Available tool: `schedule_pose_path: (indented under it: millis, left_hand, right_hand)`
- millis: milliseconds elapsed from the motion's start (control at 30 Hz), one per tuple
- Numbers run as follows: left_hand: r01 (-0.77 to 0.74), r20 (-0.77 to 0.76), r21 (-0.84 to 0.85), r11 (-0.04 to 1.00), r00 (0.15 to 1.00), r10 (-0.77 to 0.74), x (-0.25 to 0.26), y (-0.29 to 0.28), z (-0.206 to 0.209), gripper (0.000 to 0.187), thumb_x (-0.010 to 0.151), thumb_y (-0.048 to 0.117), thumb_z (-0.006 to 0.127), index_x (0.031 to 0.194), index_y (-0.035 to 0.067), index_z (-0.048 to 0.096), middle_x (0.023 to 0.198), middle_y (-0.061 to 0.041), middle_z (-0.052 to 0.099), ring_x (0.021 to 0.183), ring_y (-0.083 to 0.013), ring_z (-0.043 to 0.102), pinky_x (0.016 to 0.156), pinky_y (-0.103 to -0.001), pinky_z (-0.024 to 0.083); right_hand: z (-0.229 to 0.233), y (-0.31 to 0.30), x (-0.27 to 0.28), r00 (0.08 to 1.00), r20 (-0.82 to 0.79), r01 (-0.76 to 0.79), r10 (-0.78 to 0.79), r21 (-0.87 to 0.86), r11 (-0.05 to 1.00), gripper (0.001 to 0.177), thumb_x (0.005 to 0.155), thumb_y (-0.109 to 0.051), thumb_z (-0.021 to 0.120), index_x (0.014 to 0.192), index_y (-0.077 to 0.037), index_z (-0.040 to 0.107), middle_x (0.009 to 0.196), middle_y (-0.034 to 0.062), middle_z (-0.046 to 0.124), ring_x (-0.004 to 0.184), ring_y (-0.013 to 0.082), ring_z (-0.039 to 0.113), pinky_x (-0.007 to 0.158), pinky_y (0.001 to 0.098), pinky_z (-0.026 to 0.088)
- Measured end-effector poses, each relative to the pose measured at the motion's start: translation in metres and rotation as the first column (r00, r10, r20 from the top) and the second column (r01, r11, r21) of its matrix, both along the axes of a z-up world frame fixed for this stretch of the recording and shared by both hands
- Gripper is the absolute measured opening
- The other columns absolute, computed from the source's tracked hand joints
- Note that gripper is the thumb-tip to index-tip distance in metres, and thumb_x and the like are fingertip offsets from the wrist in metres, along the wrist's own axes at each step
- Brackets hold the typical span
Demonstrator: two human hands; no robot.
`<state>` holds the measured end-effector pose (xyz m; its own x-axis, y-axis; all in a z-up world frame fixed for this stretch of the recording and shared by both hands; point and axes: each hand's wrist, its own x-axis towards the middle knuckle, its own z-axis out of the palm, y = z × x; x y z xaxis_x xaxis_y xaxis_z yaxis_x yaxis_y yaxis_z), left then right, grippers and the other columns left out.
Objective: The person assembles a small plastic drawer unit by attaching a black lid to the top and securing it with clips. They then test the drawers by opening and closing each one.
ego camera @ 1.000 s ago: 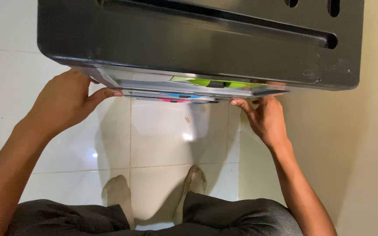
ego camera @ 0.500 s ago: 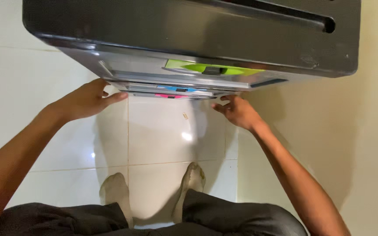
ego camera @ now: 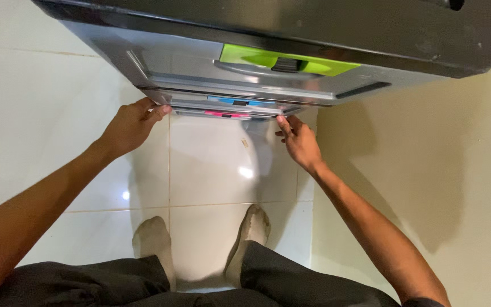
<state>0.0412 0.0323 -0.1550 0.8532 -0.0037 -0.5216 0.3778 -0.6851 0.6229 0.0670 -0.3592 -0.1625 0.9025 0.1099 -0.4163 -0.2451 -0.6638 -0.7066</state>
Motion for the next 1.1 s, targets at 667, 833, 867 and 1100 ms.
schedule_pose_path:
  millis: [667, 833, 867, 1100]
  left_hand:
    - [-0.083, 0.152, -0.087, 0.993, 0.984, 0.096, -0.01, -0.007, -0.011, 0.056, 0.102, 0.051, 0.053, 0.116, -0.001, 0.067, 0.092, -0.02, 0.075, 0.094, -0.0257, 0.076, 0.077, -0.038, 0.057]
    - [-0.029, 0.257, -0.168, 0.985, 0.964, 0.073, -0.005, -0.009, -0.029, 0.056, 0.104, 0.046, 0.056, 0.129, -0.004, 0.053, 0.115, -0.022, 0.07, 0.104, -0.032, 0.071, 0.085, -0.04, 0.056]
    - [0.014, 0.329, -0.244, 0.97, 0.942, 0.069, -0.004, -0.009, -0.032, 0.058, 0.105, 0.044, 0.057, 0.132, -0.006, 0.049, 0.119, -0.023, 0.067, 0.108, -0.0328, 0.069, 0.087, -0.04, 0.055]
    - [-0.024, 0.297, -0.213, 0.977, 0.951, 0.089, 0.0, -0.007, -0.027, 0.064, 0.098, 0.045, 0.065, 0.138, -0.002, 0.05, 0.104, -0.02, 0.074, 0.098, -0.0282, 0.073, 0.085, -0.039, 0.056]
  right_hand:
    - [-0.003, -0.001, -0.006, 0.994, 0.107, 0.037, -0.034, -0.028, 0.999, 0.061, 0.1, -0.056, 0.051, 0.117, 0.001, 0.066, 0.094, 0.0145, 0.077, 0.086, 0.0215, 0.075, 0.083, 0.037, 0.059]
    - [-0.015, -0.009, -0.003, 0.985, 0.171, -0.026, 0.008, 0.1, 0.995, 0.062, 0.102, -0.053, 0.055, 0.126, 0.003, 0.062, 0.11, 0.0169, 0.075, 0.102, 0.0234, 0.071, 0.092, 0.0382, 0.055]
    - [-0.019, -0.009, -0.003, 0.986, 0.166, -0.032, 0.006, 0.15, 0.988, 0.062, 0.103, -0.052, 0.055, 0.131, 0.004, 0.059, 0.117, 0.0174, 0.072, 0.108, 0.0234, 0.067, 0.095, 0.039, 0.052]
    - [-0.023, 0.002, -0.007, 0.987, 0.033, 0.145, -0.156, 0.221, 0.964, 0.068, 0.098, -0.055, 0.053, 0.145, -0.006, 0.052, 0.125, 0.0169, 0.072, 0.109, 0.0292, 0.069, 0.099, 0.0419, 0.056]
